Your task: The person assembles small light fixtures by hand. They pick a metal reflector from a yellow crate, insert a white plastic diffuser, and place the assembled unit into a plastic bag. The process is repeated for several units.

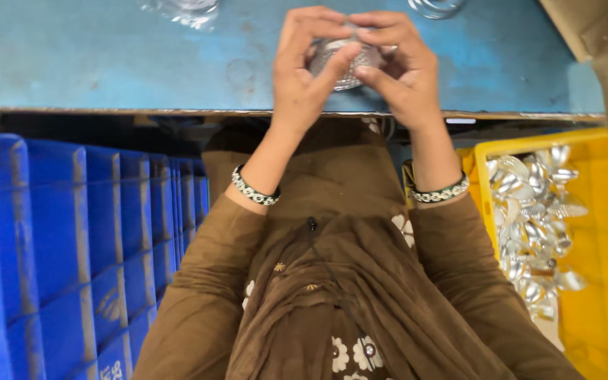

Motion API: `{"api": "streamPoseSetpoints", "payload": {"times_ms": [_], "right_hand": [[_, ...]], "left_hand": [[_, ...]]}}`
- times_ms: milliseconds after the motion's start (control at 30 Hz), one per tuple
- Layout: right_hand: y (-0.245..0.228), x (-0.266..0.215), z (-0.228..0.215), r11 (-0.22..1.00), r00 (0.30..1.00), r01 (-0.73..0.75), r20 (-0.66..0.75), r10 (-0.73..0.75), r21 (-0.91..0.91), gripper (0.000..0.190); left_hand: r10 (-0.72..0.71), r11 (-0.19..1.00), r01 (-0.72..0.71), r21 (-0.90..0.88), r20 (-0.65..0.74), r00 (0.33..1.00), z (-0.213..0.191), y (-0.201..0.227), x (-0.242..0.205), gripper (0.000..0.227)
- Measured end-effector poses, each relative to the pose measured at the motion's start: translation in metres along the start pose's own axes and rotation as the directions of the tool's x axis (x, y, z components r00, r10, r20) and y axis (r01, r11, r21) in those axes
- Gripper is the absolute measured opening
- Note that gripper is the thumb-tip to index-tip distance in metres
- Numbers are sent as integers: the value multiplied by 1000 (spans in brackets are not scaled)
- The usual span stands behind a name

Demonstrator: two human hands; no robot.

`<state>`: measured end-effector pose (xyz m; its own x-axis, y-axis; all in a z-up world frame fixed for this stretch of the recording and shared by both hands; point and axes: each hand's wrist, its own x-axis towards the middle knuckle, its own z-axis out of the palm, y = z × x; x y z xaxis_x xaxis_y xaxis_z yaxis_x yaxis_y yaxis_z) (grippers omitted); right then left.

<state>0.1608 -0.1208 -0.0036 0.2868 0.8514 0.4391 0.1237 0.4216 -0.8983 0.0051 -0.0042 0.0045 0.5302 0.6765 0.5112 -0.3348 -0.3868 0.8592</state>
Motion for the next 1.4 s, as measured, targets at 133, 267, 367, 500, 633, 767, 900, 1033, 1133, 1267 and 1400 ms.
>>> {"api": "streamPoseSetpoints", "payload": {"times_ms": [133,267,367,500,633,767,900,1033,1133,1267,1400], "right_hand": [[-10,5,5,1000,999,29,33,-28,-6,38],[-21,-15,-3,999,998,18,-63,-15,38,37],[-35,-68,-25,995,979,-20,-201,40,101,44],[-64,-170,-83,974,823,-197,-521,227,113,52],[-79,-276,-147,957,574,-181,-766,291,228,37],[-44,-338,-198,734,111,-649,-929,352,200,34],[4,-363,-209,608,269,-792,-925,268,-54,37],[8,-353,-199,287,640,-753,-760,113,-592,30],[-21,-328,-171,224,753,-627,-654,-72,-746,25],[-65,-271,-110,532,800,-485,-597,-51,-695,11],[-94,-197,-65,548,902,-273,-408,-139,-790,10]], "left_hand": [[-81,993,82,-80,16,997,-2,-4,-3,16],[-28,938,73,-339,133,991,-4,-10,0,36],[-123,910,157,-383,112,986,-12,-9,-1,40],[-76,962,107,-250,129,989,-11,-2,-7,29],[-40,994,58,-98,174,984,-4,2,-8,19],[-70,984,94,-153,154,986,-2,6,-6,12],[-91,981,116,-155,165,982,-2,8,-5,11],[-65,995,75,-65,145,987,-4,10,-4,10],[-54,998,58,-27,123,991,-3,11,-4,11],[-103,970,123,-207,105,989,-2,14,4,14],[2,997,-7,81,55,998,-35,19,18,17]]}}
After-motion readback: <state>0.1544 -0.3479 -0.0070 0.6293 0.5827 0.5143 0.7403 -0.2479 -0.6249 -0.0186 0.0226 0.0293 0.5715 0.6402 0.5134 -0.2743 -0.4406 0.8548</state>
